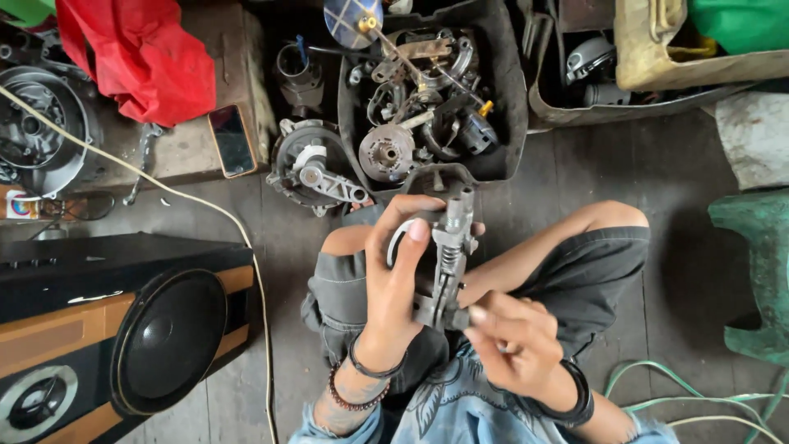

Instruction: Cleaning and inspecting a motorcycle engine component using a small tool in a workshop environment.

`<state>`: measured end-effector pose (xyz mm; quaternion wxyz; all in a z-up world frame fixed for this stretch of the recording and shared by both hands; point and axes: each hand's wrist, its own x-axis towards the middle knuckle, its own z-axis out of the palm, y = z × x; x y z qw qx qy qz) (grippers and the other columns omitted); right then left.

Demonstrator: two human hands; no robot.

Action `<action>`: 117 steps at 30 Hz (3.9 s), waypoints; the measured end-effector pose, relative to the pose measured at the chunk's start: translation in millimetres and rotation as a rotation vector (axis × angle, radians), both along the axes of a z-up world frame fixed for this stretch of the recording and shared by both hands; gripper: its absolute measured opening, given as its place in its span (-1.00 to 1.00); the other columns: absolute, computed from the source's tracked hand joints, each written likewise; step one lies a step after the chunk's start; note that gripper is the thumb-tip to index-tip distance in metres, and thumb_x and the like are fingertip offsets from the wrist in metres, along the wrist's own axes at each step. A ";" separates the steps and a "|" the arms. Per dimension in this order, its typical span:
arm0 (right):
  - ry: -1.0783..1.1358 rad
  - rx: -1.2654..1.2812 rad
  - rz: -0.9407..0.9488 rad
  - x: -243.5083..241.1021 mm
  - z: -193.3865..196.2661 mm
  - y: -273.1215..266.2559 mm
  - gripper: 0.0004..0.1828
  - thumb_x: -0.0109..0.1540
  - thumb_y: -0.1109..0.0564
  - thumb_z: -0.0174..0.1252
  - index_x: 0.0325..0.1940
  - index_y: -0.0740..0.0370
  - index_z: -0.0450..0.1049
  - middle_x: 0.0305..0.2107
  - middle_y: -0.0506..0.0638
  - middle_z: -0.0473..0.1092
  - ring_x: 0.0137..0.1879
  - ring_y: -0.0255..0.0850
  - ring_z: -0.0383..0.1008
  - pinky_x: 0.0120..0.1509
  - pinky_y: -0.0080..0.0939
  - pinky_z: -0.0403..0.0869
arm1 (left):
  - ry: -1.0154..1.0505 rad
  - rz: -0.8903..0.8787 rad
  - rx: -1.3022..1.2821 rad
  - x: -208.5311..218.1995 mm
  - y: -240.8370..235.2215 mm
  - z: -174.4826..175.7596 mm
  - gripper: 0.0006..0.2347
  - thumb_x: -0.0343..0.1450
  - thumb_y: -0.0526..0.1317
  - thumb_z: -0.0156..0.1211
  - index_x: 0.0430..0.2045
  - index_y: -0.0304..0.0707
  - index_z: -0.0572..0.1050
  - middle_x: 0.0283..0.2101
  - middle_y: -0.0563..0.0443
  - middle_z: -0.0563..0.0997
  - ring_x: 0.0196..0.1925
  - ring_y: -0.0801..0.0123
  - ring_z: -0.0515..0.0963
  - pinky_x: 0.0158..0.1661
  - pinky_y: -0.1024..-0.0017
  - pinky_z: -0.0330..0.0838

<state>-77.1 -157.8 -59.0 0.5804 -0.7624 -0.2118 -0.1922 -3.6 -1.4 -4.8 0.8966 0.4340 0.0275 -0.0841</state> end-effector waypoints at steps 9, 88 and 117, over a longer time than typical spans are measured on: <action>0.044 0.063 -0.006 -0.2 -3.6 1.2 -0.63 0.13 0.40 0.17 0.00 0.21 0.39 -0.63 -0.16 0.25 -0.54 -0.35 0.06 -0.46 -0.35 0.11 | -0.004 0.030 -0.010 0.9 -3.0 -0.1 -0.79 0.56 -0.21 0.05 -0.03 -0.39 0.43 -0.09 -0.22 0.63 -0.10 0.26 0.65 -0.06 0.40 0.55; 0.928 0.908 -0.161 -41.7 -191.7 -92.1 -0.14 0.16 -0.16 0.32 0.43 0.22 0.19 0.23 0.07 0.33 0.26 -0.14 0.35 0.29 -0.17 0.37 | 0.564 1.139 0.012 174.5 339.3 -463.5 -0.74 0.32 -0.45 0.38 -0.22 -0.71 0.47 -0.25 -0.41 0.65 -0.28 -0.04 0.76 -0.13 0.17 0.72; 0.706 0.834 -0.047 22.5 -111.3 -48.8 -0.11 0.27 -0.41 0.33 0.44 0.19 0.25 0.00 -0.17 0.44 -0.28 -0.59 0.30 -0.08 -0.60 0.35 | -0.250 0.433 0.503 75.5 145.1 -115.7 -0.52 0.43 -0.25 0.23 0.24 -0.45 0.30 0.34 -0.16 0.34 0.39 0.16 0.35 0.35 0.28 0.30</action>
